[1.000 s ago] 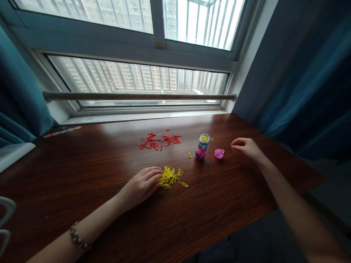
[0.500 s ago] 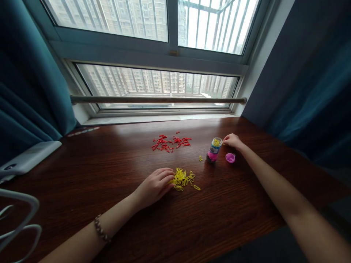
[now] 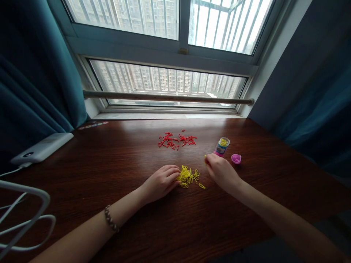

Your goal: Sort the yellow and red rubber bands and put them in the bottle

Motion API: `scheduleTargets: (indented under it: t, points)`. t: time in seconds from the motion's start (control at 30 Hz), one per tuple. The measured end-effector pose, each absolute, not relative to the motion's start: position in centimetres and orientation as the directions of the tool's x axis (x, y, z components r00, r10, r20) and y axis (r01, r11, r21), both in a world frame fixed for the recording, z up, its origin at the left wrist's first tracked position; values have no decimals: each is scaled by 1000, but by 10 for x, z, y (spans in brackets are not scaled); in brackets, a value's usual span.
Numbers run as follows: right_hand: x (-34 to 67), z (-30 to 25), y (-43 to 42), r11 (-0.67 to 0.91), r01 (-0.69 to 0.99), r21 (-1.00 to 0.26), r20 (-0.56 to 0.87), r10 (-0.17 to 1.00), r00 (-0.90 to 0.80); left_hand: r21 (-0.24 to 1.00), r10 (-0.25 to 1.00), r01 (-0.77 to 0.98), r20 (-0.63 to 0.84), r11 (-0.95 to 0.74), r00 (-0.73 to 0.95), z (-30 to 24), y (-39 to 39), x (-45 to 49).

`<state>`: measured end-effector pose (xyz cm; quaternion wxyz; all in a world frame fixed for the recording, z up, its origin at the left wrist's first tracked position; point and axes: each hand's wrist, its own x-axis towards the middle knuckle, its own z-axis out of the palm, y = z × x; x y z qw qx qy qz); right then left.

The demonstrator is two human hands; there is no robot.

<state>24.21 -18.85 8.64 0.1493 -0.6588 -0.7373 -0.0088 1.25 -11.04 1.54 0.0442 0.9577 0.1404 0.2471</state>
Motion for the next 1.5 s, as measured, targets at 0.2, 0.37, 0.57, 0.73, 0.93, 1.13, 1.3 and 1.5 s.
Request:
scheduleTargets:
  t: [0.2, 0.37, 0.57, 0.73, 0.93, 1.13, 1.3, 1.5]
  points:
    - [228, 59, -135, -44, 986, 163, 73, 997, 33, 143, 295, 259, 436, -955, 850, 19, -113, 11]
    - [225, 50, -122, -116, 984, 134, 21, 993, 114, 178, 328, 277, 429, -944, 842, 19, -113, 11]
    - [239, 52, -122, 1, 998, 67, 6, 1000, -1, 227, 392, 324, 402, -918, 828, 25, -117, 9]
    - [251, 54, -132, 200, 955, -218, 57, 980, -192, 232, 426, 365, 339, -902, 839, 36, -113, 4]
    - [245, 50, -156, 300, 651, -697, 78, 935, -347, 331, 450, 360, 252, -872, 857, 37, -107, 2]
    - [252, 48, -160, 288, 687, -667, 122, 952, -281, 401, 454, 338, 241, -852, 858, 33, -106, 4]
    - [251, 44, -163, 264, 752, -604, 85, 960, -268, 420, 494, 365, 256, -831, 831, 29, -105, 5]
    - [240, 36, -167, 302, 759, -577, 106, 949, -297, 537, 602, 382, 323, -752, 730, 23, -104, 5]
